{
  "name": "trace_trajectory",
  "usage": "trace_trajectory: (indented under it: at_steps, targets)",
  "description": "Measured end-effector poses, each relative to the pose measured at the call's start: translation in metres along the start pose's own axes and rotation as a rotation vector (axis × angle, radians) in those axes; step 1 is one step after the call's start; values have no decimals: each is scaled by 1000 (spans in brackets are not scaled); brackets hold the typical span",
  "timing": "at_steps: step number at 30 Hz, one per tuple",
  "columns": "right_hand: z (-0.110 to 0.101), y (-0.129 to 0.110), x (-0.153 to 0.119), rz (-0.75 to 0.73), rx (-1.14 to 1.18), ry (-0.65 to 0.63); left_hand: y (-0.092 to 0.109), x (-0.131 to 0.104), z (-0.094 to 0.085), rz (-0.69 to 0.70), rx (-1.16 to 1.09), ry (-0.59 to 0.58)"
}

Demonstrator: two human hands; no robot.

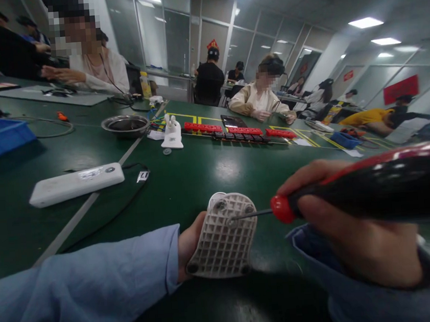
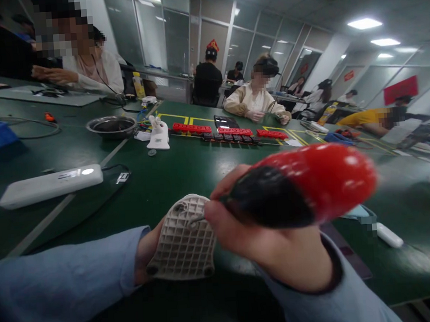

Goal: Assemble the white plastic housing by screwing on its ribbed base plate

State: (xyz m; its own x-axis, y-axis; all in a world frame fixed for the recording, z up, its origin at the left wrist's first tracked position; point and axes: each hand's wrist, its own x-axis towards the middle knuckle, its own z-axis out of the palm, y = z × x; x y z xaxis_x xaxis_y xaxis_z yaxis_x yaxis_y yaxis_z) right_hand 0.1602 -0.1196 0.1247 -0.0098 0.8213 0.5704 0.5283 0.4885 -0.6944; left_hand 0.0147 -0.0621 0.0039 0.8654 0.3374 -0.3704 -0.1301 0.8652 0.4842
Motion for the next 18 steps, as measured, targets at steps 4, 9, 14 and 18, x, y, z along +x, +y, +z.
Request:
trace_trajectory:
  at_steps: [4,9,14,18]
  targets:
    - [-3,12,-6,10,96,90,2,0,0,-4,-37,-19]
    - [-2,31,-17,-16,194,256,4,-1,-1,-51,-115,4]
    - [-1,40,-23,-32,229,372,4,-1,0,-27,-174,-58]
    - [-3,41,-26,-51,172,315,3,0,-2,-25,-181,-73]
